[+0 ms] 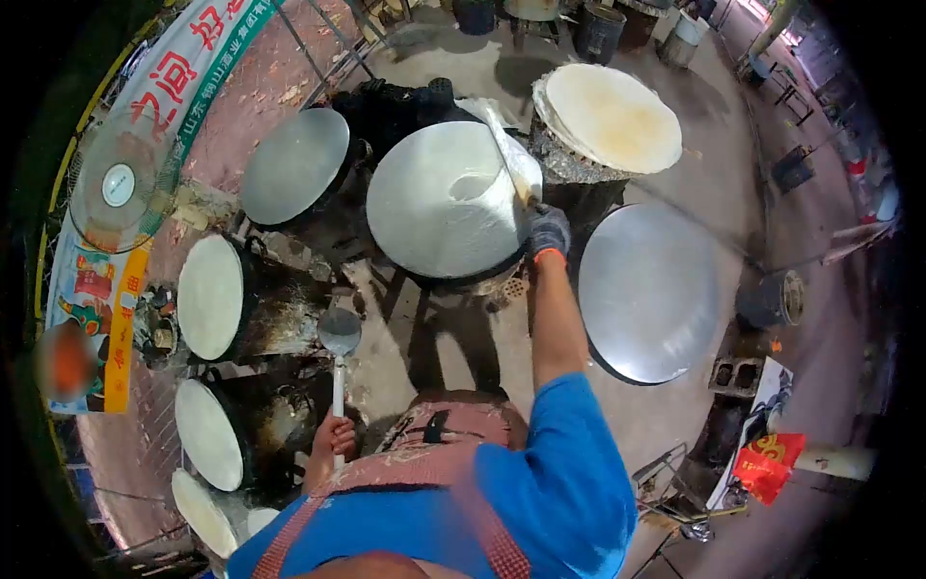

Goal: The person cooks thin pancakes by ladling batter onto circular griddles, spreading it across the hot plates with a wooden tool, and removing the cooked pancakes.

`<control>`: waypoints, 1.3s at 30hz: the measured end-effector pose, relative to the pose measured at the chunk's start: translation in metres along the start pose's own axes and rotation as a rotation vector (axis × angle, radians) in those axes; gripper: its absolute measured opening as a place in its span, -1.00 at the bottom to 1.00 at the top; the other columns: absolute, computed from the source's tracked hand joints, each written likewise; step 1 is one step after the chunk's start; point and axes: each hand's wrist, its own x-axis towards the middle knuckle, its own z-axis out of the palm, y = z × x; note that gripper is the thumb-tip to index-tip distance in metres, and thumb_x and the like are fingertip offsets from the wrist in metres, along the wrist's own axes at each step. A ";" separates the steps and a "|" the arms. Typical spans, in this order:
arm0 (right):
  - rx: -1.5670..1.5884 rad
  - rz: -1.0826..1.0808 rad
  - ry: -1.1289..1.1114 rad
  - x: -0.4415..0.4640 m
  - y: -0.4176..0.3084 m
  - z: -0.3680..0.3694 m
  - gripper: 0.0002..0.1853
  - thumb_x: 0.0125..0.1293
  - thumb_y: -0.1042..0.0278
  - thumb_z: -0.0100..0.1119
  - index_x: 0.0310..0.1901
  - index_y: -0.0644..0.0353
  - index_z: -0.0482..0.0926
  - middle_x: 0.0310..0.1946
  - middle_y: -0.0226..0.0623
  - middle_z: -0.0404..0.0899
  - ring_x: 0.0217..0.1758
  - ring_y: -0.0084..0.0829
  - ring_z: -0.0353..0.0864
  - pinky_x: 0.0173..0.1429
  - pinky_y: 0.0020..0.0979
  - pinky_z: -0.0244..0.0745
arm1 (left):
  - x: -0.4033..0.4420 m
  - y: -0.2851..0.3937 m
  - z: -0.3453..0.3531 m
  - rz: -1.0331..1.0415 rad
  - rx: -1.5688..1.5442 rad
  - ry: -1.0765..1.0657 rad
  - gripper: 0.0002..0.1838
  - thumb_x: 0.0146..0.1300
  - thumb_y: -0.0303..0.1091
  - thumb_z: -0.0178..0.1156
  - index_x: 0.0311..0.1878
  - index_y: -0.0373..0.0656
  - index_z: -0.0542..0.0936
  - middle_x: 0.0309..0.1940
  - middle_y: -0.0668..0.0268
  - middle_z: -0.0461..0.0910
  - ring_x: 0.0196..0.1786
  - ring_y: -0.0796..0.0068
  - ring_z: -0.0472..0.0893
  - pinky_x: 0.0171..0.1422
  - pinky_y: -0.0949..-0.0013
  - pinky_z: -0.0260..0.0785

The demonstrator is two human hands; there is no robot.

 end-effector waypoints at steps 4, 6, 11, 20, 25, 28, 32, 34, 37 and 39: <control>-0.120 -0.057 -0.024 -0.051 0.010 0.016 -0.59 0.04 0.00 0.08 -0.20 0.14 0.56 -0.35 -0.05 0.55 -0.27 -0.13 0.53 -0.11 -0.36 0.38 | -0.020 -0.003 0.003 0.061 0.086 0.032 -0.81 0.19 -0.32 -0.17 -0.55 -0.04 0.24 -0.82 0.45 0.08 -0.85 0.63 0.12 -0.87 0.56 -0.03; 0.278 0.005 -0.138 -0.100 -0.009 0.041 -0.58 0.03 0.00 0.08 -0.21 0.18 0.55 -0.35 -0.06 0.55 -0.26 -0.11 0.51 -0.13 -0.34 0.38 | -0.002 0.005 -0.032 -0.046 -0.025 0.037 -0.79 0.17 -0.29 -0.12 -0.58 -0.02 0.23 -0.82 0.46 0.07 -0.83 0.63 0.11 -0.85 0.56 -0.07; 0.574 0.327 -0.304 -0.112 0.027 0.012 -0.67 0.14 0.04 -0.04 -0.31 0.14 0.55 -0.47 -0.21 0.56 -0.44 -0.26 0.49 -0.39 -0.34 0.36 | -0.011 0.016 -0.060 0.014 -0.096 -0.003 -0.79 0.22 -0.21 -0.13 -0.51 -0.01 0.26 -0.74 0.49 0.12 -0.79 0.68 0.11 -0.84 0.61 -0.10; 0.255 0.104 -0.172 -0.144 0.010 0.002 -0.68 0.01 0.19 0.14 -0.19 0.12 0.55 -0.39 -0.14 0.56 -0.29 -0.26 0.55 -0.19 -0.39 0.41 | -0.008 0.045 -0.059 0.014 -0.178 -0.051 -0.76 0.25 -0.24 -0.14 -0.54 -0.04 0.26 -0.76 0.44 0.18 -0.81 0.62 0.16 -0.83 0.53 0.04; -0.337 -0.076 -0.037 -0.076 -0.003 -0.018 -0.59 0.13 0.06 -0.08 0.04 -0.14 0.40 -0.25 -0.07 0.51 -0.18 -0.13 0.48 -0.13 -0.17 0.36 | 0.014 0.061 -0.055 -0.029 -0.259 -0.149 -0.65 0.25 -0.17 -0.13 -0.64 -0.10 0.26 -0.78 0.43 0.18 -0.81 0.60 0.16 -0.81 0.50 0.05; -0.577 -0.284 -0.378 -0.088 -0.037 -0.039 -0.56 0.15 0.09 -0.15 0.12 -0.17 0.28 -0.23 -0.01 0.49 -0.18 -0.07 0.47 -0.14 -0.16 0.35 | 0.036 0.083 -0.023 -0.024 -0.151 -0.017 -0.64 0.24 -0.18 -0.13 -0.65 -0.09 0.21 -0.78 0.43 0.15 -0.82 0.62 0.15 -0.83 0.53 0.00; -0.388 -0.244 -0.153 -0.114 -0.028 -0.068 -0.66 0.15 0.01 -0.13 -0.04 -0.24 0.45 -0.25 -0.08 0.50 -0.23 -0.12 0.50 -0.15 -0.23 0.38 | 0.072 0.110 0.056 0.015 -0.078 -0.077 -0.65 0.25 -0.19 -0.13 -0.65 -0.08 0.20 -0.84 0.47 0.09 -0.84 0.65 0.09 -0.85 0.54 -0.04; -0.534 -0.308 0.081 -0.130 0.001 -0.036 -0.65 0.14 0.01 -0.11 -0.04 -0.20 0.46 -0.25 -0.10 0.50 -0.21 -0.17 0.50 -0.16 -0.23 0.39 | 0.103 0.123 0.088 -0.005 -0.030 -0.223 -0.67 0.23 -0.28 -0.10 -0.66 -0.06 0.17 -0.84 0.48 0.09 -0.85 0.65 0.08 -0.85 0.55 -0.07; -0.521 -0.259 -0.155 -0.144 -0.003 -0.052 -0.60 0.15 -0.05 -0.17 -0.06 -0.10 0.45 -0.19 -0.11 0.48 -0.18 -0.18 0.50 -0.19 -0.20 0.40 | 0.120 0.122 0.156 0.075 0.164 -0.140 -0.71 0.20 -0.35 -0.08 -0.63 -0.03 0.17 -0.81 0.49 0.06 -0.83 0.66 0.07 -0.85 0.56 -0.08; -0.399 0.011 -0.246 -0.162 -0.026 -0.074 -0.59 0.16 -0.07 -0.19 -0.07 -0.06 0.45 -0.21 -0.10 0.48 -0.16 -0.19 0.49 -0.16 -0.21 0.39 | 0.131 0.110 0.186 0.209 0.270 -0.150 -0.91 0.19 -0.42 -0.09 -0.31 0.00 0.21 -0.73 0.47 0.09 -0.81 0.67 0.09 -0.82 0.58 -0.06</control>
